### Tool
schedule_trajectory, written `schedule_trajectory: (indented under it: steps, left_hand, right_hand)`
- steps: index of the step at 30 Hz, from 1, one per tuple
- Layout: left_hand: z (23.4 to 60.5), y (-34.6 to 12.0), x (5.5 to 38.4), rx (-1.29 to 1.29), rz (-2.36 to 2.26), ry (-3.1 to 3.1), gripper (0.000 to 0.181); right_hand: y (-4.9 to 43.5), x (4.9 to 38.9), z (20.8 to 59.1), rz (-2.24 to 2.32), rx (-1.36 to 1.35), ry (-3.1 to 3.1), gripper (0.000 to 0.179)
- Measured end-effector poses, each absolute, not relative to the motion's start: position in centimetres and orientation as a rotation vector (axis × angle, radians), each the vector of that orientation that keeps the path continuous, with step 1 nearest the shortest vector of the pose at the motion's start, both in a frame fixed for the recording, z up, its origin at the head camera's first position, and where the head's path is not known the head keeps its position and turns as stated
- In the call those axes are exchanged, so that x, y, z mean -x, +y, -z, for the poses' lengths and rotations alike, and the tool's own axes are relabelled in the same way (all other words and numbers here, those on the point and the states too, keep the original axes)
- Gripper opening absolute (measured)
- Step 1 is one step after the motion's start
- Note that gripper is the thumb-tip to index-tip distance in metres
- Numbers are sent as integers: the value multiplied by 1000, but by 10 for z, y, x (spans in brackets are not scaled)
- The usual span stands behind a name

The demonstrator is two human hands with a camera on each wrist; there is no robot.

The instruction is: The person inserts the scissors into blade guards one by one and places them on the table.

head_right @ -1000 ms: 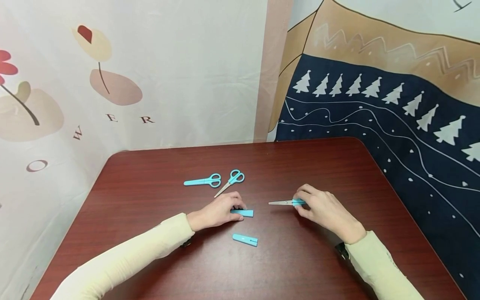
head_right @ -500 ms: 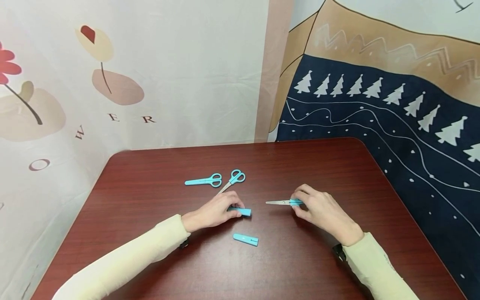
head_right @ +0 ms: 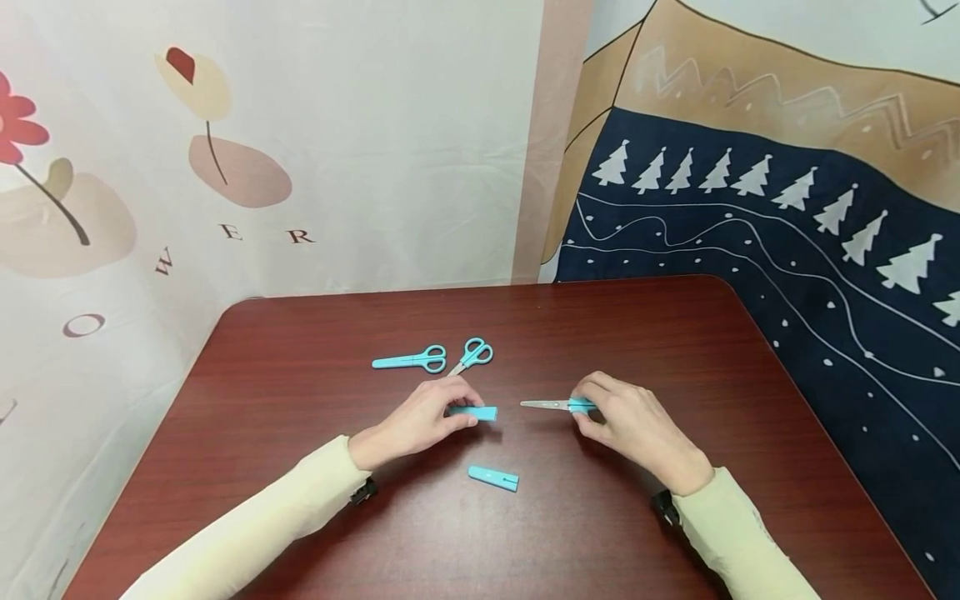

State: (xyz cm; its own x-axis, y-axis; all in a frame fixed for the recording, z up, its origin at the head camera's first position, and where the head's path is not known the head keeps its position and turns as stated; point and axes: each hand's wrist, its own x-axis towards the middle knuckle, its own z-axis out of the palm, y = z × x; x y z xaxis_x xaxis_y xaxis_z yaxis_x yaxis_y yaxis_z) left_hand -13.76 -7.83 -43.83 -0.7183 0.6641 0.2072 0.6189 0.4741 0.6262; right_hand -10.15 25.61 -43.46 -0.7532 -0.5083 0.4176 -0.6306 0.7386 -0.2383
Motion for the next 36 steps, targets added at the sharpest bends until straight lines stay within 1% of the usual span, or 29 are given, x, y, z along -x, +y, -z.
schedule_trajectory:
  steps: [14, 23, 36]
  left_hand:
    - [441, -97, 126, -1075, -1202, 2707, 12]
    - [440, -106, 115, -1036, -1241, 2798, 14]
    - [439, -113, 101, -992, -1317, 2846, 19]
  right_hand:
    - [236, 100, 435, -610, -903, -2618, 27]
    - [224, 100, 434, -627, -910, -2622, 26]
    - [212, 97, 435, -716, -944, -2598, 30]
